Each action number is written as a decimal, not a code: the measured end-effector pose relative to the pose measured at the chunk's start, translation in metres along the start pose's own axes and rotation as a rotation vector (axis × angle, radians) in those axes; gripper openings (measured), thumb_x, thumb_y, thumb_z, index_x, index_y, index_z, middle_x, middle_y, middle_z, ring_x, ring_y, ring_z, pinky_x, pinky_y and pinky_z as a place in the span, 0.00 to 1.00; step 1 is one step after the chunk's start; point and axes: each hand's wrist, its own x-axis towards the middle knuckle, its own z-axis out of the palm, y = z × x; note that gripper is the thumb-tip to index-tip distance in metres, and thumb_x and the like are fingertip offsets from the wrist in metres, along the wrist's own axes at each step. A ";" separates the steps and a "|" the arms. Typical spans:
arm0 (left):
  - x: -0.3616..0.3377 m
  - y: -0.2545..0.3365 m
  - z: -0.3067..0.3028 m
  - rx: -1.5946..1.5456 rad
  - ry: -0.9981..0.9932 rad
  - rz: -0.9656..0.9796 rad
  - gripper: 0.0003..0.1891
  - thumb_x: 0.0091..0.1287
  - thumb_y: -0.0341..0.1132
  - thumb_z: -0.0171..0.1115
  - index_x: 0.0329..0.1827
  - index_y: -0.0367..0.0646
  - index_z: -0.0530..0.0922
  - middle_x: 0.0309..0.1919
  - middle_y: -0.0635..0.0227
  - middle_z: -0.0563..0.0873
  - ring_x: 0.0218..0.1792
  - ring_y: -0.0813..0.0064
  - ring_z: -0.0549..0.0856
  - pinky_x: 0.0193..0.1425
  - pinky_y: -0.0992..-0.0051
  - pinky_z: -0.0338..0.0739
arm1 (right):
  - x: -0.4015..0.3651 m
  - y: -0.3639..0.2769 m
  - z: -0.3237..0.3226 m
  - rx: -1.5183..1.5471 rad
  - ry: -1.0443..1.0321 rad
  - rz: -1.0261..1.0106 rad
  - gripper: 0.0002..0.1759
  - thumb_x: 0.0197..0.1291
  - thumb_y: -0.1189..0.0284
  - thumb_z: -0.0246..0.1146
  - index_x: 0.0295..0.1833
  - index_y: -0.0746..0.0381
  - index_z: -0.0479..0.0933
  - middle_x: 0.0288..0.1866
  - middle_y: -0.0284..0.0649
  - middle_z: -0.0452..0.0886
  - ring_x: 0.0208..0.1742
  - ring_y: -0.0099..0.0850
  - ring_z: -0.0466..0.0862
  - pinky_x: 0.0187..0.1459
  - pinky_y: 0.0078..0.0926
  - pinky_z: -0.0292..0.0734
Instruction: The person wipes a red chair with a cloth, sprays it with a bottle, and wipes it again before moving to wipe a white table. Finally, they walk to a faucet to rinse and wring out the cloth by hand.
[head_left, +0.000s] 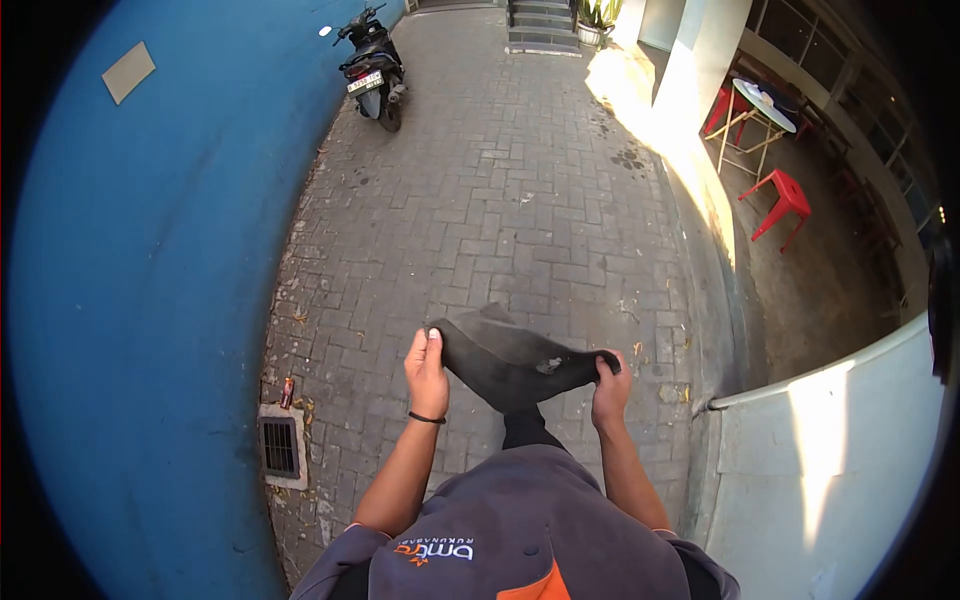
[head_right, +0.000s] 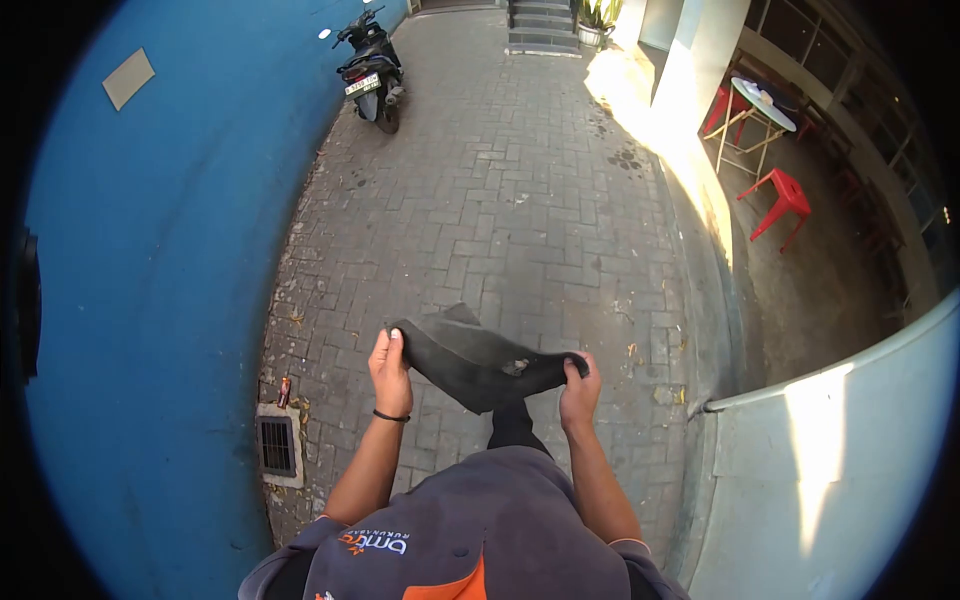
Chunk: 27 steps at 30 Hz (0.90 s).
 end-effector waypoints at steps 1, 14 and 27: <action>0.040 -0.013 0.003 -0.026 0.024 -0.011 0.15 0.80 0.40 0.53 0.32 0.47 0.72 0.27 0.86 0.66 0.29 0.92 0.62 0.31 0.84 0.57 | 0.043 0.011 0.018 0.071 0.010 0.015 0.06 0.66 0.79 0.57 0.44 0.65 0.80 0.38 0.31 0.80 0.43 0.20 0.76 0.49 0.19 0.69; 0.476 -0.084 0.095 0.339 -0.204 -0.082 0.36 0.58 0.31 0.68 0.72 0.43 0.65 0.62 0.64 0.76 0.66 0.71 0.70 0.67 0.67 0.67 | 0.495 -0.056 0.358 -0.500 -0.964 -0.419 0.09 0.63 0.69 0.67 0.43 0.62 0.80 0.31 0.43 0.83 0.30 0.34 0.81 0.33 0.32 0.74; 0.986 -0.139 0.238 0.512 -0.964 -0.060 0.12 0.71 0.38 0.64 0.51 0.41 0.81 0.41 0.63 0.86 0.43 0.71 0.85 0.49 0.70 0.78 | 0.889 -0.071 0.577 -0.409 -0.845 -0.168 0.07 0.61 0.77 0.68 0.44 0.66 0.83 0.34 0.39 0.86 0.37 0.23 0.83 0.40 0.23 0.77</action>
